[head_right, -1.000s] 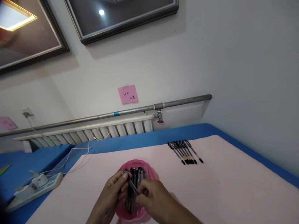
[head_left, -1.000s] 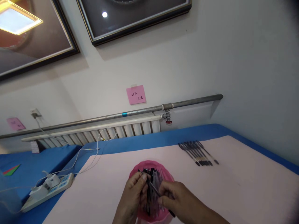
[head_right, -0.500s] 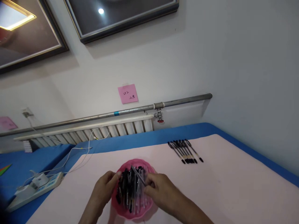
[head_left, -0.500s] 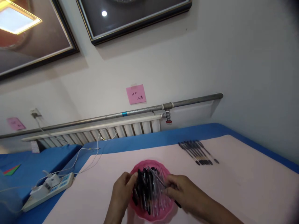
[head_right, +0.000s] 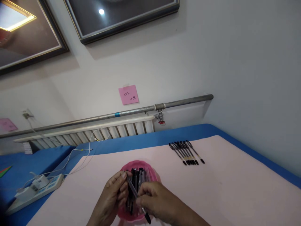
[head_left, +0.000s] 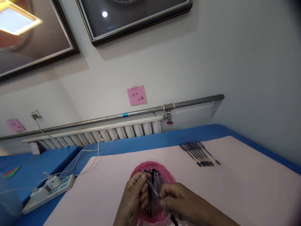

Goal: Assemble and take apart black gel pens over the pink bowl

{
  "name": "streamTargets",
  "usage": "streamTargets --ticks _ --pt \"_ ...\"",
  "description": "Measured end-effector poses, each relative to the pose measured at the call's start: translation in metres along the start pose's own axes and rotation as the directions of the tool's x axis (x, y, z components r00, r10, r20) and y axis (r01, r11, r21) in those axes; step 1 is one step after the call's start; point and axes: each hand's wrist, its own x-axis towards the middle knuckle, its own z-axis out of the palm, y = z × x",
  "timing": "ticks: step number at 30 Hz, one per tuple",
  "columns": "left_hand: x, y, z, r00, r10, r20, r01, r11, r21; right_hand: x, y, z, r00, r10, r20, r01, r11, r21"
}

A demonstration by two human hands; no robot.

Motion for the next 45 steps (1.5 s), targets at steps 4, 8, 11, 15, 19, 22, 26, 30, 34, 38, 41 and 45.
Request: streamTargets --ticks 4,8,11,15,19,22,26,30,34,38,41,45 --pt "0.002 -0.005 -0.002 0.999 0.034 -0.037 -0.036 0.999 -0.03 -0.001 -0.003 -0.001 0.999 -0.023 -0.044 0.02 0.997 -0.068" --pt "0.003 -0.005 -0.002 0.998 0.056 -0.042 -0.058 0.997 -0.052 -0.002 -0.005 -0.003 0.999 -0.026 -0.025 0.023 0.994 -0.107" --pt "0.005 0.004 -0.01 0.985 0.128 -0.119 -0.136 0.988 -0.066 -0.003 -0.005 -0.004 1.0 0.016 -0.007 -0.017 0.99 -0.137" --pt "0.007 0.022 -0.035 0.9 0.274 -0.34 -0.299 0.954 -0.025 -0.004 -0.002 -0.013 0.999 0.034 -0.027 -0.039 0.973 -0.228" --pt "0.008 0.03 -0.052 0.811 0.362 -0.459 -0.343 0.93 0.128 -0.003 0.0 -0.027 0.996 0.015 -0.09 -0.037 0.968 -0.25" --pt "0.008 0.025 -0.049 0.84 0.343 -0.42 -0.189 0.912 0.365 -0.002 -0.002 -0.029 0.995 0.018 -0.102 -0.034 0.987 -0.157" --pt "0.007 0.015 -0.034 0.852 0.391 -0.349 -0.087 0.762 0.642 0.001 -0.002 -0.022 0.99 0.017 -0.142 -0.01 0.999 0.051" --pt "0.0 0.001 -0.008 0.951 0.298 -0.08 -0.182 0.75 0.636 0.006 0.001 -0.015 0.985 0.011 -0.171 0.036 0.963 0.267" --pt "-0.008 -0.014 0.019 0.982 0.169 0.086 -0.183 0.725 0.664 0.011 0.006 -0.013 0.977 -0.044 -0.207 0.112 0.938 0.329" --pt "-0.009 -0.019 0.024 0.975 0.18 0.134 -0.224 0.738 0.636 0.011 0.007 -0.013 0.965 -0.097 -0.242 0.164 0.948 0.271" --pt "-0.008 -0.02 0.017 0.975 -0.043 0.218 -0.067 0.88 0.471 0.008 0.006 -0.015 0.974 -0.13 -0.186 0.183 0.934 0.306" --pt "-0.008 -0.02 0.015 0.923 -0.194 0.333 0.129 0.97 0.206 0.007 0.005 -0.017 0.978 -0.192 -0.08 0.208 0.869 0.45"
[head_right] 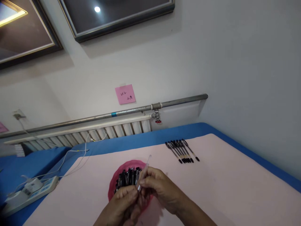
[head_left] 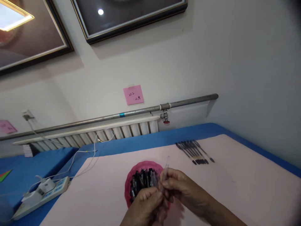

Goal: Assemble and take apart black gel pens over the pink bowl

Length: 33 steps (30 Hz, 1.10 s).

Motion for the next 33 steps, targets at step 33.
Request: streamTargets --ticks 33 --pt "0.0037 -0.0034 -0.003 0.972 0.114 -0.205 -0.043 0.946 0.322 0.0035 0.0076 -0.0007 0.988 -0.044 -0.145 0.019 0.985 -0.17"
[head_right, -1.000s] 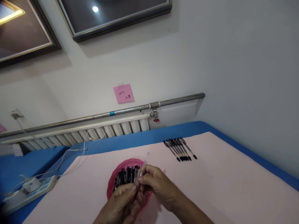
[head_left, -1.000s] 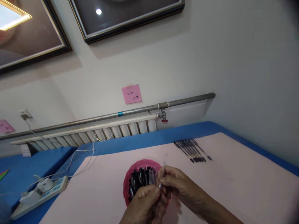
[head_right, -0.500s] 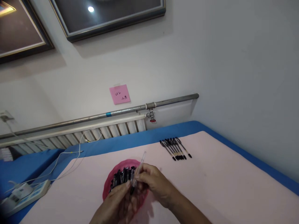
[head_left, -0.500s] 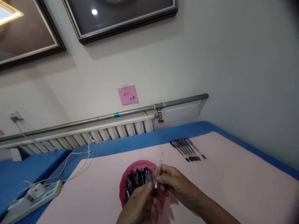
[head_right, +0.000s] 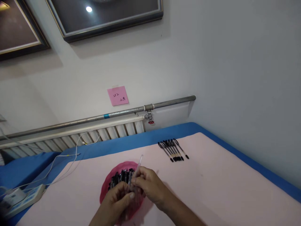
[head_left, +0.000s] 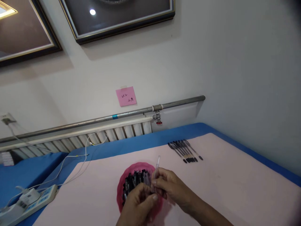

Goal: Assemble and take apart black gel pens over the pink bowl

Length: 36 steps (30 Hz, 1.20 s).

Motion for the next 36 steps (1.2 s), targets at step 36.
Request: streamTargets --ticks 36 --pt "0.009 -0.015 -0.042 0.942 0.023 -0.334 0.127 0.898 0.421 0.031 0.025 -0.108 0.851 -0.275 -0.448 -0.342 0.357 -0.869"
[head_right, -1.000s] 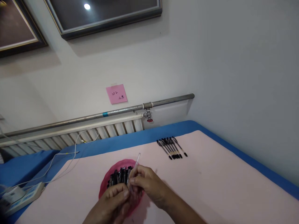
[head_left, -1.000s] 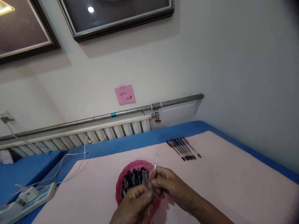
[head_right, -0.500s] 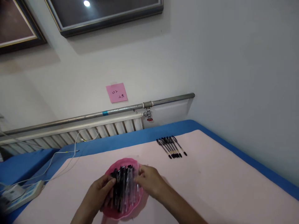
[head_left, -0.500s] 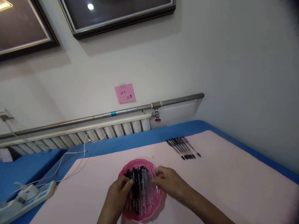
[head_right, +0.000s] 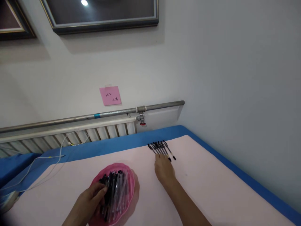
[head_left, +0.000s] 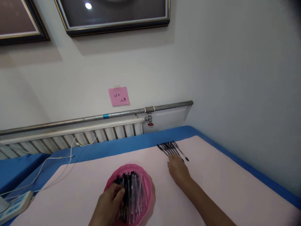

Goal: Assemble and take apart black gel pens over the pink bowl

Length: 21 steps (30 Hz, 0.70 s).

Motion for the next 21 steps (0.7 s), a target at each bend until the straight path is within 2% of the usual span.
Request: streamTargets --ticks 3,6,9,11,12,13,14,16,18,21 --pt "-0.001 0.001 0.002 1.0 0.006 0.012 -0.006 0.998 -0.063 0.004 0.005 0.002 0.998 0.065 0.018 -0.065 0.998 0.001" --pt "-0.001 0.005 0.004 0.999 0.027 0.026 -0.021 0.981 -0.191 0.003 -0.003 -0.006 0.994 0.081 0.077 -0.087 0.993 0.085" --pt "-0.001 0.011 0.006 0.999 0.019 0.026 -0.007 0.923 -0.384 -0.01 -0.027 -0.015 0.984 -0.014 0.176 -0.03 0.969 0.247" --pt "-0.002 0.015 0.007 0.999 -0.015 0.04 0.033 0.869 -0.494 -0.026 -0.049 -0.017 0.959 -0.114 0.26 0.012 0.931 0.364" --pt "-0.002 0.017 0.006 0.998 -0.024 0.062 0.054 0.836 -0.547 -0.035 -0.06 -0.017 0.931 -0.178 0.319 0.02 0.898 0.44" --pt "-0.003 0.019 0.006 0.996 -0.026 0.083 0.071 0.797 -0.6 -0.044 -0.07 -0.017 0.863 -0.272 0.425 -0.033 0.81 0.586" --pt "-0.003 0.021 0.005 0.994 -0.024 0.103 0.085 0.755 -0.65 -0.053 -0.079 -0.016 0.777 -0.362 0.515 -0.086 0.749 0.656" --pt "-0.004 0.024 0.005 0.993 -0.018 0.119 0.099 0.681 -0.726 -0.066 -0.091 -0.015 0.667 -0.425 0.612 -0.171 0.713 0.68" --pt "-0.005 0.027 0.004 0.993 -0.027 0.114 0.104 0.647 -0.755 -0.073 -0.097 -0.015 0.621 -0.393 0.678 -0.219 0.743 0.632" --pt "-0.005 0.029 0.001 0.993 -0.028 0.111 0.103 0.642 -0.76 -0.076 -0.099 -0.018 0.606 -0.352 0.713 -0.239 0.775 0.585"
